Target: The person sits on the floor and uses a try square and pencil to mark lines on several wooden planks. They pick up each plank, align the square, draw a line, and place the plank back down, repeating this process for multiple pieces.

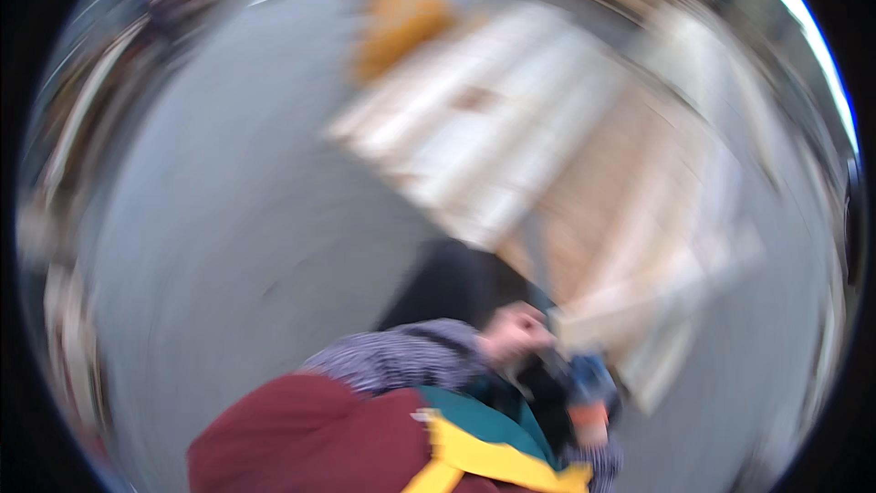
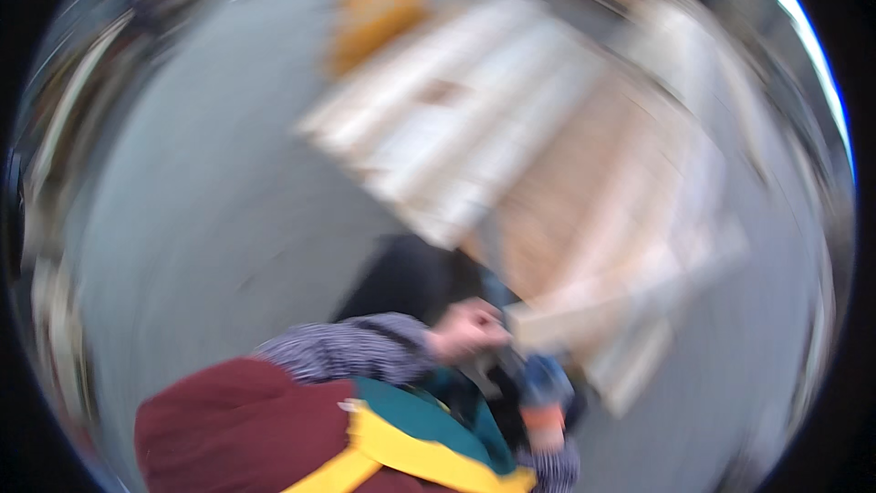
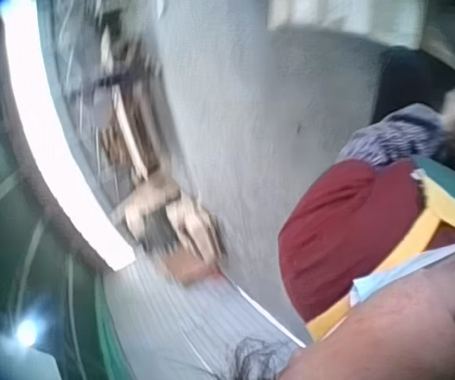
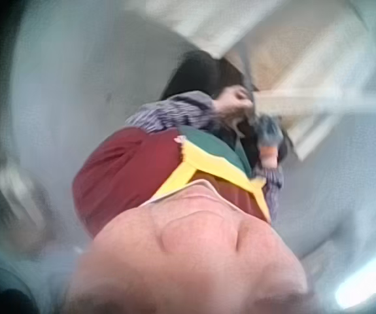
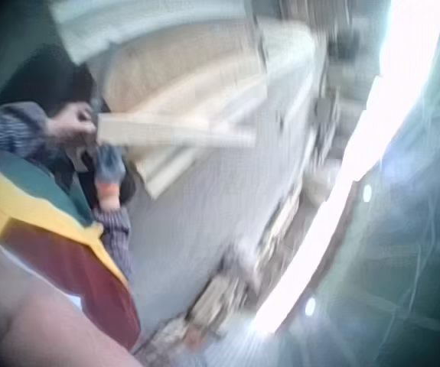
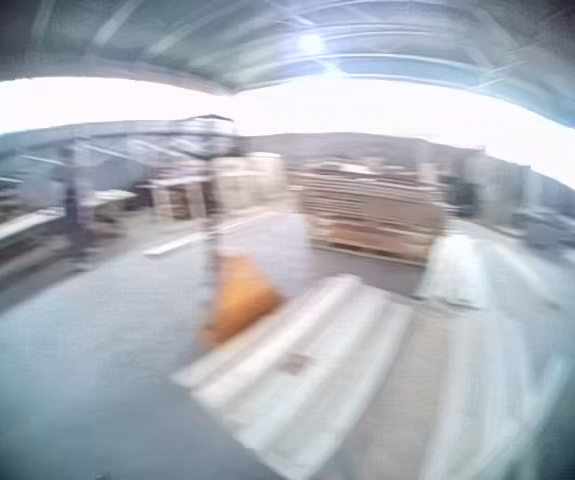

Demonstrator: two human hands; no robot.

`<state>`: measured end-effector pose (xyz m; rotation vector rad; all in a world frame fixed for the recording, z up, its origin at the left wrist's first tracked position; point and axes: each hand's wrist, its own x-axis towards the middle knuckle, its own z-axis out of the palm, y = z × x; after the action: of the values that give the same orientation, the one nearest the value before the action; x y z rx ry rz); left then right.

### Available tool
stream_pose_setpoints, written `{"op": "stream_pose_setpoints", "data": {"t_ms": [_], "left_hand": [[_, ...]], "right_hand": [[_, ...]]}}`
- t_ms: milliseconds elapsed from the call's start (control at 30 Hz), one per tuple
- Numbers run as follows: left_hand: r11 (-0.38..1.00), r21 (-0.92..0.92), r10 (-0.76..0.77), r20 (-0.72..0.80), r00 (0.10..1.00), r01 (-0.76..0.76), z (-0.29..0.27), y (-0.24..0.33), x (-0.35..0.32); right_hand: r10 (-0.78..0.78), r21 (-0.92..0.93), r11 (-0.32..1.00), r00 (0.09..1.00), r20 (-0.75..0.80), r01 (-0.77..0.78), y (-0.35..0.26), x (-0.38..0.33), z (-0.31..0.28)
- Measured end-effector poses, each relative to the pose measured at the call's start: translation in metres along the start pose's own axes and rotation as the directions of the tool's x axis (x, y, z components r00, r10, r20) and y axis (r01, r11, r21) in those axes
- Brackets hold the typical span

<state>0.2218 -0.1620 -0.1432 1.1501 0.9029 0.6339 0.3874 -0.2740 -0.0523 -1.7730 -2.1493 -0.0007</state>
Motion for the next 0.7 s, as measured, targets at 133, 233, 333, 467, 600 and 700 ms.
{"op": "stream_pose_setpoints", "data": {"t_ms": [133,233,333,467,600,700], "left_hand": [[0.946,-0.205,-0.213,0.189,0.959,0.251,-0.012,-0.004,0.008],[0.933,-0.293,-0.169,0.153,0.974,0.208,-0.010,0.001,0.017],[0.940,-0.296,-0.109,0.207,0.972,0.168,-0.001,0.000,0.026],[0.941,-0.302,-0.090,0.214,0.973,0.153,0.018,-0.004,0.033],[0.935,-0.319,-0.081,0.229,0.970,0.153,0.018,-0.001,0.029],[0.935,-0.308,-0.117,0.198,0.973,0.176,0.019,0.000,0.029]], "right_hand": [[0.439,0.393,0.792,0.883,0.163,-0.467,-0.012,0.008,0.018],[0.616,0.414,0.726,0.787,-0.036,-0.549,-0.014,0.032,0.028],[0.678,0.390,0.690,0.734,-0.053,-0.609,-0.002,0.035,0.030],[0.678,0.497,0.641,0.735,-0.010,-0.585,0.012,0.011,0.018],[0.670,0.503,0.649,0.742,-0.022,-0.571,0.002,0.000,0.004],[0.667,0.499,0.641,0.745,0.016,-0.584,0.001,0.001,0.001]]}}
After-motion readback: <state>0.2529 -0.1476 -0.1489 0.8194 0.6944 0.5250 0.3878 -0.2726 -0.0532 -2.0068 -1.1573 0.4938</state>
